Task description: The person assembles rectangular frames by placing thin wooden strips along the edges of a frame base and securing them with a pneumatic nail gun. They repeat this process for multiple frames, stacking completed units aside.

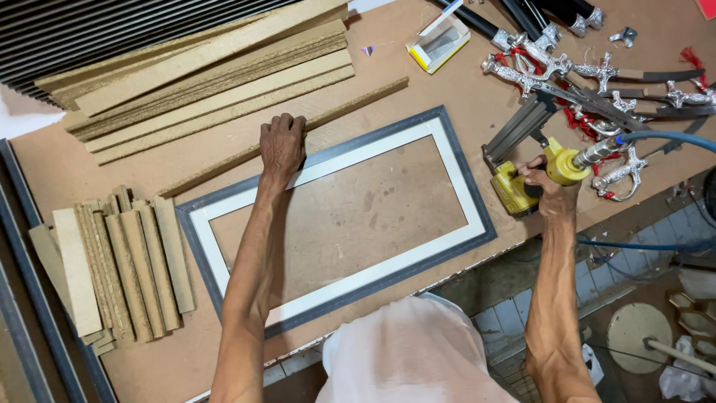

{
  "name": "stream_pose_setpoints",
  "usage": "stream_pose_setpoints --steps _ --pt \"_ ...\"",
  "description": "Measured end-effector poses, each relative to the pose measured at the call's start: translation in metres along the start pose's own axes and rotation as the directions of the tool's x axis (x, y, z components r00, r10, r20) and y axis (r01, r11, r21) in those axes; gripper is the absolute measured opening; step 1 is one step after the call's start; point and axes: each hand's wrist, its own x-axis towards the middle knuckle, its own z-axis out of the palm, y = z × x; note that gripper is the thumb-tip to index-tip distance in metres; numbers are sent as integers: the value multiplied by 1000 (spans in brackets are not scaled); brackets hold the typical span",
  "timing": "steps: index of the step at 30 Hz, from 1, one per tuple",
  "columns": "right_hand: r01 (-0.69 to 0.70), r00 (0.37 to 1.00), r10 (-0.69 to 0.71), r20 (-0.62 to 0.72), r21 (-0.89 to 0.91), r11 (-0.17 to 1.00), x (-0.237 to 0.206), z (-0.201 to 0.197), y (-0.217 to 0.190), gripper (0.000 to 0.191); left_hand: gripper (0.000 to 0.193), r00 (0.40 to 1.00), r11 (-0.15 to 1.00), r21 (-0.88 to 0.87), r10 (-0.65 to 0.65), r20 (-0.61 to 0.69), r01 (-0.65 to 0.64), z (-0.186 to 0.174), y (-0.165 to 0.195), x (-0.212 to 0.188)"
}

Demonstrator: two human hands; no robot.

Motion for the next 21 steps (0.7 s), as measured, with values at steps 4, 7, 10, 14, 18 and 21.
stream_pose_setpoints --steps 4,7,10,14,18,21 --pt "13 1000 -13 -10 -10 1000 0 4 0 16 20 999 998 -67 -11 49 15 -6 5 0" --pt "5 1000 -5 -14 -22 1000 -2 7 -1 15 17 998 979 -202 -5 67 19 -18 22 -3" --pt "4 1000 -4 -24 -12 1000 -4 12 -3 17 23 997 971 -237 34 70 -17 -30 50 -12" --pt "22 999 -24 -39 -47 999 -7 18 -10 15 23 993 958 -283 -15 120 48 -39 83 -33" --pt "12 999 -12 -46 -9 1000 -8 20 -12 18 19 993 970 -235 -42 112 67 -33 89 -42" --pt "15 999 -17 -46 -45 999 -4 15 -6 16 23 994 973 -226 -31 109 55 -24 84 -40"
